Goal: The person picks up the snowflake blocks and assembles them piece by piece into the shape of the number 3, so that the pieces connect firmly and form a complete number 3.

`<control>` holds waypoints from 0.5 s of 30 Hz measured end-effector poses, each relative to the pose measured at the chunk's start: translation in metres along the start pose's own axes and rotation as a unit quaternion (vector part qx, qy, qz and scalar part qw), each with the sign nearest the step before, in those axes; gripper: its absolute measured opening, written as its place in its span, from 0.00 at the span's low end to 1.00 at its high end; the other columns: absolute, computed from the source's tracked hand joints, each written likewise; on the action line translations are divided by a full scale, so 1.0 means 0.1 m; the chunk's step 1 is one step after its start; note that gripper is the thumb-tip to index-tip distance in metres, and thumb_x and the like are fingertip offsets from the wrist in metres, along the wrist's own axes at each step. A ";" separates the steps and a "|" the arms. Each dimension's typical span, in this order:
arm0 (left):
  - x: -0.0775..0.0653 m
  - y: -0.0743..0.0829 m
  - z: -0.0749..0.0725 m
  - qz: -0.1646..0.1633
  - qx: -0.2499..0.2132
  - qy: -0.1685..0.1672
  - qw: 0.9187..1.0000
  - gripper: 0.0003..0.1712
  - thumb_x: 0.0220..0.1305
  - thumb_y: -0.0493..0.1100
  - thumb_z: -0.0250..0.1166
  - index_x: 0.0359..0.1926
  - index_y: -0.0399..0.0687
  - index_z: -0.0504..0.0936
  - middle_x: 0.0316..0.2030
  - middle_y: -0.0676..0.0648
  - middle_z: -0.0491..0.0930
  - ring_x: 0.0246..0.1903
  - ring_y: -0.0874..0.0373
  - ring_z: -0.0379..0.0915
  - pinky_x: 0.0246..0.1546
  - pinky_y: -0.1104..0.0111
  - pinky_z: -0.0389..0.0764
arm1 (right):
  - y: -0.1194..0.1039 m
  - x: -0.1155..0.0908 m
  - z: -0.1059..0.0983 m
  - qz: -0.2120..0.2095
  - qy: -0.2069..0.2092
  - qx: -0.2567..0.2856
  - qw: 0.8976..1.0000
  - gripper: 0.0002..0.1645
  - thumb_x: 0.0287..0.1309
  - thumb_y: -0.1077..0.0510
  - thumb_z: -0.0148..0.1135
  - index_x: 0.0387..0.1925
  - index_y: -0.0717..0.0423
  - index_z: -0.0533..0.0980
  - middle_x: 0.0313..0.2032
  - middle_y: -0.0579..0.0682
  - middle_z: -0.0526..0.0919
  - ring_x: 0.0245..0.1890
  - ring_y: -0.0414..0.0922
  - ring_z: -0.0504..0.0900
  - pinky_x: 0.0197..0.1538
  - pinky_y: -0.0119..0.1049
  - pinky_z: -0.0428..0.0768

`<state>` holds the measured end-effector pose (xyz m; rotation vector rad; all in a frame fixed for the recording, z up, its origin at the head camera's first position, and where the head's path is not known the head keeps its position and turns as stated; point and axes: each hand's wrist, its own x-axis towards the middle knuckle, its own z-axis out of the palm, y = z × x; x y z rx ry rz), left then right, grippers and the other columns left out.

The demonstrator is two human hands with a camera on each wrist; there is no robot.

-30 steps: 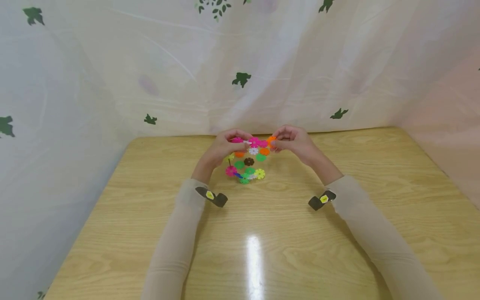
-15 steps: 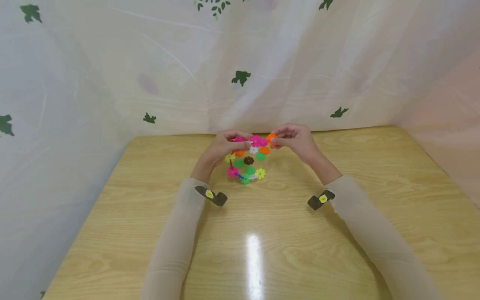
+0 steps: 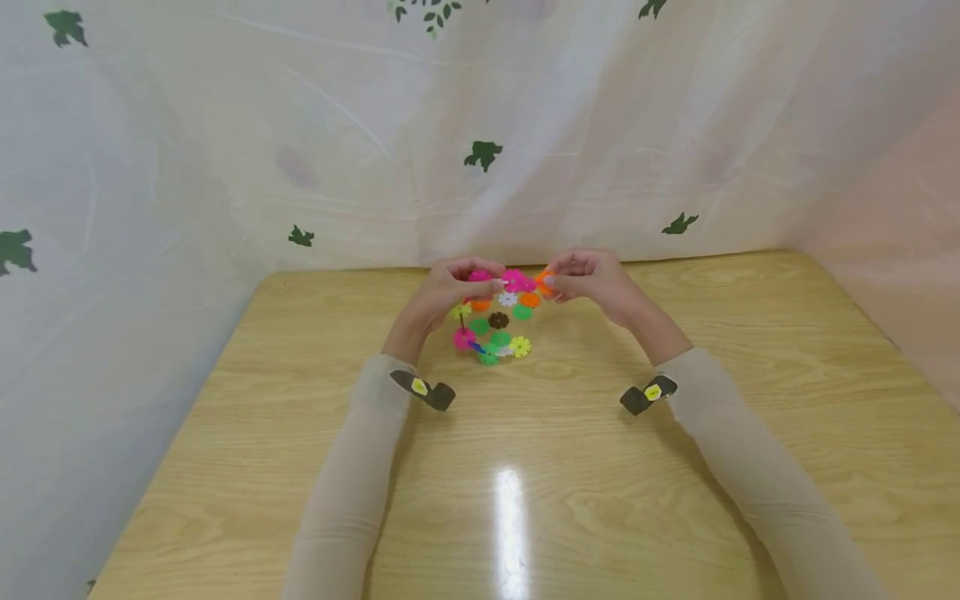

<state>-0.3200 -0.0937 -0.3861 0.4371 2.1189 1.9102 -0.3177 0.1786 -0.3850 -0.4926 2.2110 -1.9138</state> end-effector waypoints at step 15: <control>-0.01 0.03 -0.04 0.012 0.095 -0.012 0.995 0.23 0.62 0.40 0.73 0.58 0.40 0.82 0.47 0.45 0.83 0.46 0.49 0.76 0.53 0.58 0.81 | 0.03 -0.02 0.05 0.067 -0.065 -0.053 0.994 0.13 0.63 0.68 0.67 0.47 0.71 0.77 0.30 0.44 0.86 0.33 0.42 0.87 0.44 0.42 0.89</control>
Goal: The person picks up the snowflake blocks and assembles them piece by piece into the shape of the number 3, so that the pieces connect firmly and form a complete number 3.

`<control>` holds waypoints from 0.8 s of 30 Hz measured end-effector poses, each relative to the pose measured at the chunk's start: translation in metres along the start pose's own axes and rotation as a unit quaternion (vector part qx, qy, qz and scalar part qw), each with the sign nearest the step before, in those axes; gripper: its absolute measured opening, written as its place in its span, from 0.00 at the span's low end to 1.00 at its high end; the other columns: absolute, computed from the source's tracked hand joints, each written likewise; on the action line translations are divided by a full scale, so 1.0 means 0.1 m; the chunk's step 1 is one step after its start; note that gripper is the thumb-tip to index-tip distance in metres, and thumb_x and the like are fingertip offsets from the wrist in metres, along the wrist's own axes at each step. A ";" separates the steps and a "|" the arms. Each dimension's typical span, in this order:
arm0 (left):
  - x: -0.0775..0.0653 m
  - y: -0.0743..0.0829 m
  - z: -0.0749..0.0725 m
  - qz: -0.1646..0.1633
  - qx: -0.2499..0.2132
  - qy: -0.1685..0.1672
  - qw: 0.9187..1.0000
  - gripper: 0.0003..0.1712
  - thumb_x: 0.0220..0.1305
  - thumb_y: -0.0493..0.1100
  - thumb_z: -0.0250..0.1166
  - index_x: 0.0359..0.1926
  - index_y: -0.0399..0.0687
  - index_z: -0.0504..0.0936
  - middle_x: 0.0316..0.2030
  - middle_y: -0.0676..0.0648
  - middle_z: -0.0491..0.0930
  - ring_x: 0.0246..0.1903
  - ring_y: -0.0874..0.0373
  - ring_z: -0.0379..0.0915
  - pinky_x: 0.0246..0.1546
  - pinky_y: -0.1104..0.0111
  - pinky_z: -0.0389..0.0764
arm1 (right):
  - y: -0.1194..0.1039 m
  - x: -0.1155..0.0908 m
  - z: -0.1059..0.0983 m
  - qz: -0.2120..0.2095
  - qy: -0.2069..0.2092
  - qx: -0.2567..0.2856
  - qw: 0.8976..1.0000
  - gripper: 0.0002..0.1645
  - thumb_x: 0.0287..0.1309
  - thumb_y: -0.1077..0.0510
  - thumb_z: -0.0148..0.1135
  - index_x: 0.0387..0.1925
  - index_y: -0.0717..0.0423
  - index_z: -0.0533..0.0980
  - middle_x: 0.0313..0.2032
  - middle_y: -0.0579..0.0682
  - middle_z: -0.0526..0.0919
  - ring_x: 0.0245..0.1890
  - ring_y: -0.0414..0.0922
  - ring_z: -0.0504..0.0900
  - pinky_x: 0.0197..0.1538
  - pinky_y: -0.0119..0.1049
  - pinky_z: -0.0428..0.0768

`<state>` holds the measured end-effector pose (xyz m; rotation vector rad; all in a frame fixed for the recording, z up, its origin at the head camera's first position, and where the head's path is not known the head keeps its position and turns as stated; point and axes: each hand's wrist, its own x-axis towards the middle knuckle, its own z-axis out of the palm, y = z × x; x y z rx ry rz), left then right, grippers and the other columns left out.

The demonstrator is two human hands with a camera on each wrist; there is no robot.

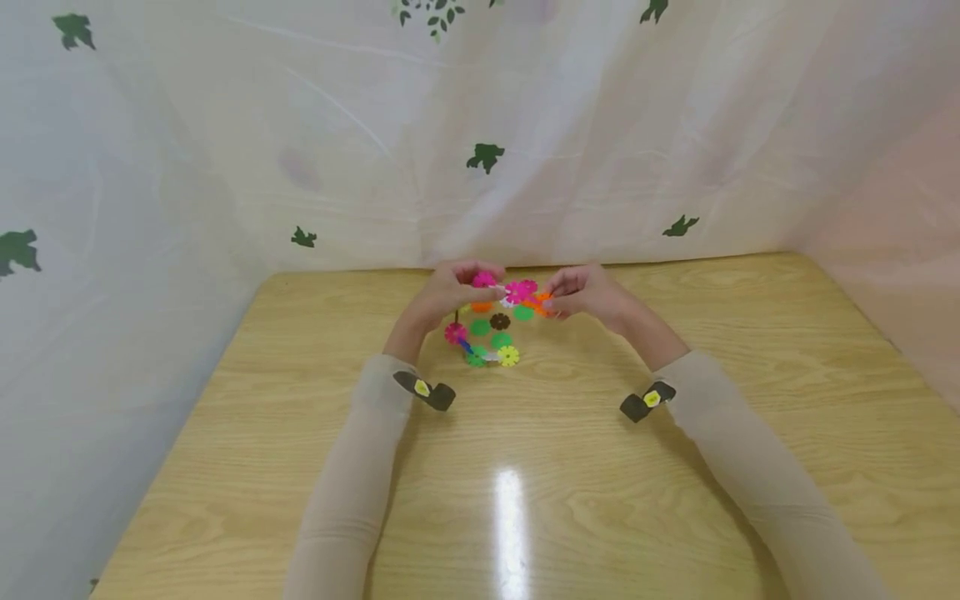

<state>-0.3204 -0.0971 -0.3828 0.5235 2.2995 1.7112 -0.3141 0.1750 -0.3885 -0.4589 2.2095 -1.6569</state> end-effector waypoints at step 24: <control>-0.37 0.03 0.41 -0.045 -0.191 0.169 0.966 0.11 0.65 0.33 0.69 0.47 0.32 0.83 0.46 0.31 0.85 0.34 0.53 0.88 0.51 0.48 0.86 | 0.01 -0.18 0.34 0.022 0.098 0.060 0.993 0.13 0.64 0.69 0.65 0.48 0.72 0.75 0.30 0.42 0.84 0.32 0.39 0.86 0.47 0.43 0.90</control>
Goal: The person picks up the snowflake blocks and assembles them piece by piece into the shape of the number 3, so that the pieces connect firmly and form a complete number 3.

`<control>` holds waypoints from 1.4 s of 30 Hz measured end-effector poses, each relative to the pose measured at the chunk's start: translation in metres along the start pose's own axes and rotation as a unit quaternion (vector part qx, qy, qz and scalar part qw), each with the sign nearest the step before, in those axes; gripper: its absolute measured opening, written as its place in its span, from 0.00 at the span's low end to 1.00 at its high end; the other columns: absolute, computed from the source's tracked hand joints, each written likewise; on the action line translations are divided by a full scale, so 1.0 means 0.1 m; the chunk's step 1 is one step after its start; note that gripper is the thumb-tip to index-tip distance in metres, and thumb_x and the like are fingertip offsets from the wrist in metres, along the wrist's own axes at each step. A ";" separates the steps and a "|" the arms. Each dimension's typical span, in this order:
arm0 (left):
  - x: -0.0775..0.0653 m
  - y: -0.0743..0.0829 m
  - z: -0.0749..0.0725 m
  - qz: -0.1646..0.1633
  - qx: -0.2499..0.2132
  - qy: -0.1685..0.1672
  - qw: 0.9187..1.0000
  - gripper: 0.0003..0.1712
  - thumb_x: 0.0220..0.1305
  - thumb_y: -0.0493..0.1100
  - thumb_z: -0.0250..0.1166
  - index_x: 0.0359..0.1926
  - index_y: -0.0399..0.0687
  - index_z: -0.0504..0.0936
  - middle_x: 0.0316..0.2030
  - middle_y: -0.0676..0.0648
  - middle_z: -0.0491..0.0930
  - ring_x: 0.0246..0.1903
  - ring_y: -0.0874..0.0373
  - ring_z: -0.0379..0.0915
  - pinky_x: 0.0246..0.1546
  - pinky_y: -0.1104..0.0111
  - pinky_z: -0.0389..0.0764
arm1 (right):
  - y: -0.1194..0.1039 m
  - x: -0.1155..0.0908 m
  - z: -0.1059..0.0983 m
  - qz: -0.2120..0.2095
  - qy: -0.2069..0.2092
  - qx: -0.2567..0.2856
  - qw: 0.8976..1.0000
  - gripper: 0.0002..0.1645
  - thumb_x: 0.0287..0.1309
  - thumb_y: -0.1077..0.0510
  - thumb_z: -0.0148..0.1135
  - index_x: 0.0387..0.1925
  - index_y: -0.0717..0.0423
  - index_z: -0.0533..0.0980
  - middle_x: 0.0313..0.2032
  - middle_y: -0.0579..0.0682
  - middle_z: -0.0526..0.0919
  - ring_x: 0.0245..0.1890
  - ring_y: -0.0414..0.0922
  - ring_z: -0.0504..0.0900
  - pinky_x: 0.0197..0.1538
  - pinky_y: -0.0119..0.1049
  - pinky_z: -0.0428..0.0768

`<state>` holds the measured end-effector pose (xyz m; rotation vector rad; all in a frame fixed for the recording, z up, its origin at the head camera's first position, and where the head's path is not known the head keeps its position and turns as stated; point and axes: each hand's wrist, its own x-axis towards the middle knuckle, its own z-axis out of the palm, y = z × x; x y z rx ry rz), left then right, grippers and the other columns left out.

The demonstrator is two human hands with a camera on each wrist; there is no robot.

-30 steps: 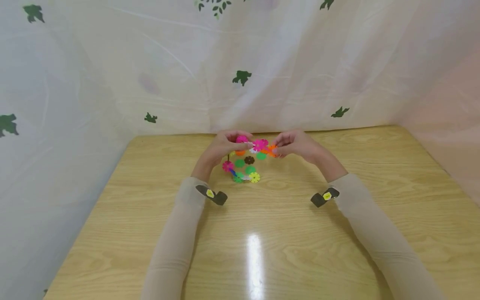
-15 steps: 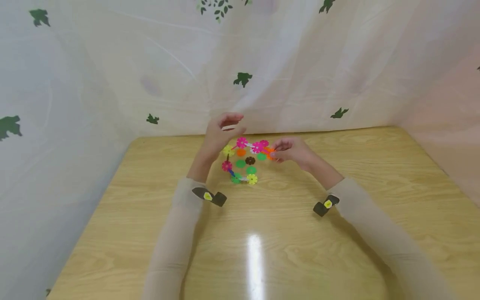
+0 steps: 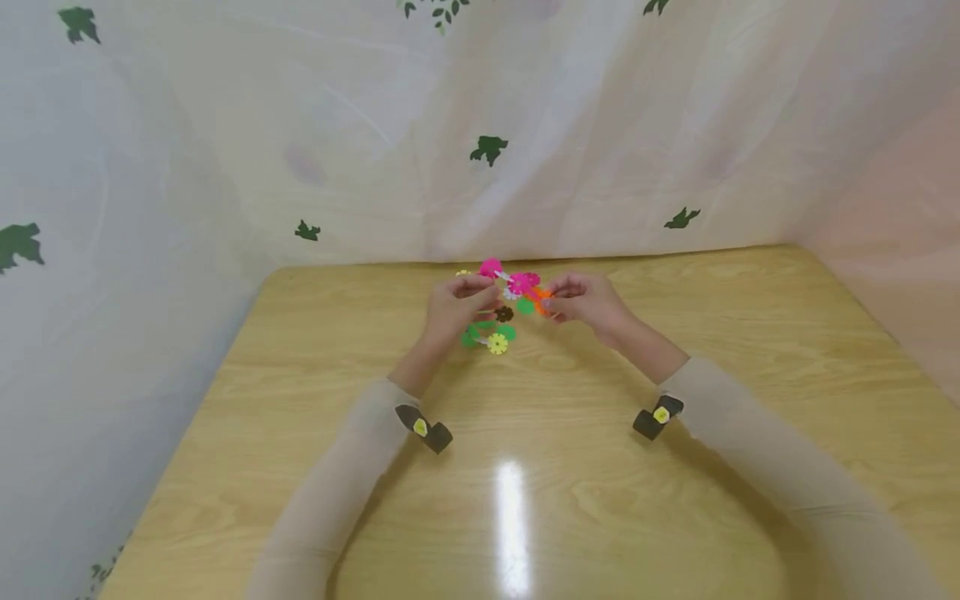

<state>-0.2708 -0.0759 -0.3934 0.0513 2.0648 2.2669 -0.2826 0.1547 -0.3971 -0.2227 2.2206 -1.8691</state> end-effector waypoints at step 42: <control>0.19 -0.25 -0.11 -0.056 0.007 0.013 0.998 0.18 0.55 0.22 0.70 0.48 0.27 0.84 0.42 0.37 0.88 0.27 0.62 0.83 0.37 0.71 0.89 | 0.02 0.11 0.20 0.057 -0.141 -0.160 0.975 0.16 0.63 0.63 0.68 0.49 0.70 0.81 0.35 0.55 0.89 0.31 0.42 0.85 0.36 0.34 0.87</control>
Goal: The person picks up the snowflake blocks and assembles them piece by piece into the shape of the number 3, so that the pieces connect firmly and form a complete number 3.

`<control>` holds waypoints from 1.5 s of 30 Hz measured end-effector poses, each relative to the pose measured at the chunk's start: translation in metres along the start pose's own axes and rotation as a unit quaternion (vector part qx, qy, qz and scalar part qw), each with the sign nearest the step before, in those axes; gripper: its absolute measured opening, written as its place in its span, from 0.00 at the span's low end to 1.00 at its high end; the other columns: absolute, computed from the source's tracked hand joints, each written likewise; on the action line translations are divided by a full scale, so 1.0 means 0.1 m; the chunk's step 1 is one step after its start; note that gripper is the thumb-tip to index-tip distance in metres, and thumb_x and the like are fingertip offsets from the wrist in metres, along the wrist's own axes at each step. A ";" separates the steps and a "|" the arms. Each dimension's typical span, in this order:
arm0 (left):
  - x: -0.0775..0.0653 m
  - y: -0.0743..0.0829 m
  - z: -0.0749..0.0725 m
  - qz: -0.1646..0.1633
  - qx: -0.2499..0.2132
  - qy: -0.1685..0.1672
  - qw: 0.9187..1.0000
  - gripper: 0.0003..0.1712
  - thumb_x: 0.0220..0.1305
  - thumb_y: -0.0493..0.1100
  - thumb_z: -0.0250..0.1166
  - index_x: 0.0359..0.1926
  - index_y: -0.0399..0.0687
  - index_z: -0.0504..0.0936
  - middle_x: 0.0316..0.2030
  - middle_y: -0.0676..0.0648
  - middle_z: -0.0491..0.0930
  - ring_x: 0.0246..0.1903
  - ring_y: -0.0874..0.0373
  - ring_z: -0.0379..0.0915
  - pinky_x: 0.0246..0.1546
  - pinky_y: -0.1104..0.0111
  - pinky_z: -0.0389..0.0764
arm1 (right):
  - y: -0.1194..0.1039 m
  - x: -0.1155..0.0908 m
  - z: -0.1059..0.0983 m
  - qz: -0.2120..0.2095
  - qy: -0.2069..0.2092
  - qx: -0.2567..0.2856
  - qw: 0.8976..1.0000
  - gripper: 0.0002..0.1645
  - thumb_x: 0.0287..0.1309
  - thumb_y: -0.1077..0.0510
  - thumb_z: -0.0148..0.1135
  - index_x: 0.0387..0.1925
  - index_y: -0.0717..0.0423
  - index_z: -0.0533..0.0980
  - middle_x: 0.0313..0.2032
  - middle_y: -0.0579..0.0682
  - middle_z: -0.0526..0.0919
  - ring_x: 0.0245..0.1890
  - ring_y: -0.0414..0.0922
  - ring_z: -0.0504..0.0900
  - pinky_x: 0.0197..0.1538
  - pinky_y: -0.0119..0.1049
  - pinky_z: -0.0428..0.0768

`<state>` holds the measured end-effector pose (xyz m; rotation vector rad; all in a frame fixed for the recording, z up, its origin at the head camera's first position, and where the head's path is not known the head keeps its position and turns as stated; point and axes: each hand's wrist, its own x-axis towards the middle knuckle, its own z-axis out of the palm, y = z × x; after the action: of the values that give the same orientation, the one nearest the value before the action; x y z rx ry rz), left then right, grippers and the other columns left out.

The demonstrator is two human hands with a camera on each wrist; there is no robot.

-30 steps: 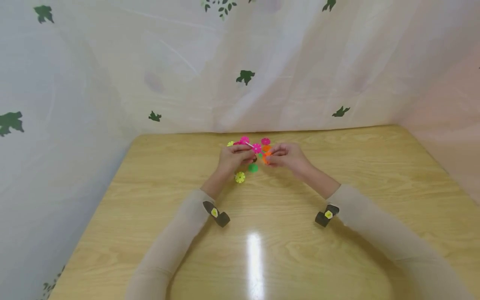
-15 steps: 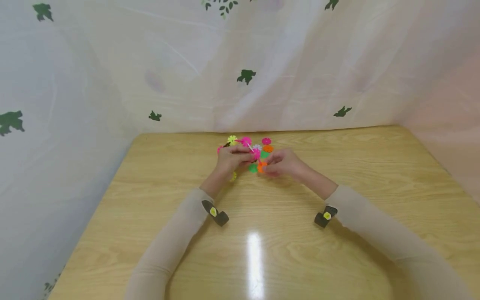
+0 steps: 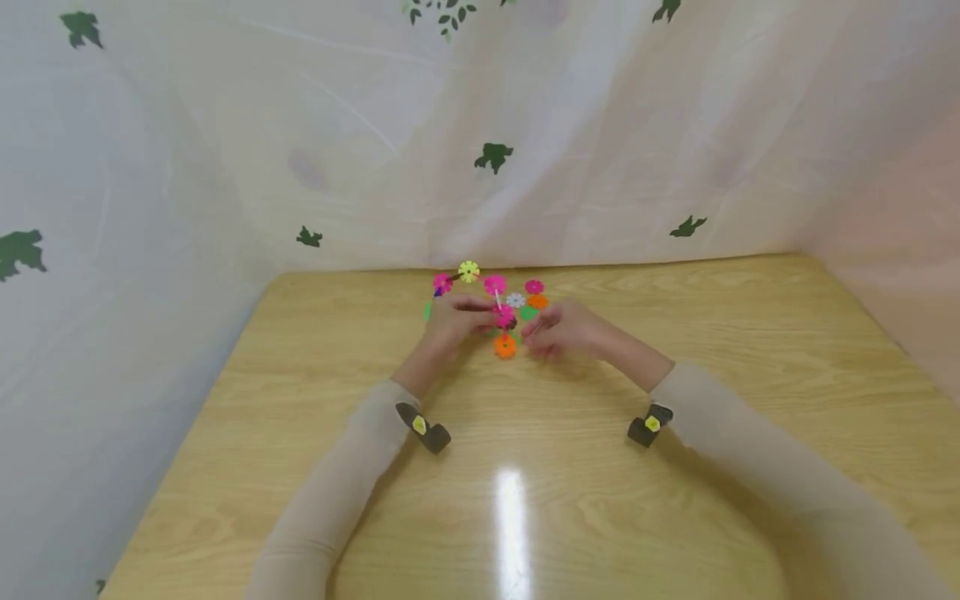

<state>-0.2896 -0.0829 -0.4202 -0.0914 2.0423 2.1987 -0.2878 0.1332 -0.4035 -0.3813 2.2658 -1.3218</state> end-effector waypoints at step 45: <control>0.20 -0.05 -0.12 0.028 0.065 -0.035 0.997 0.14 0.58 0.26 0.71 0.46 0.33 0.85 0.39 0.45 0.87 0.32 0.62 0.81 0.37 0.73 0.87 | -0.09 0.28 -0.10 -0.071 -0.050 -0.185 0.979 0.16 0.48 0.67 0.78 0.35 0.64 0.77 0.28 0.49 0.76 0.30 0.43 0.71 0.33 0.30 0.72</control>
<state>-0.3088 -0.0930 -0.4286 0.0571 2.1676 2.0611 -0.3169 0.1232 -0.3985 -0.7304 2.4329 -0.9148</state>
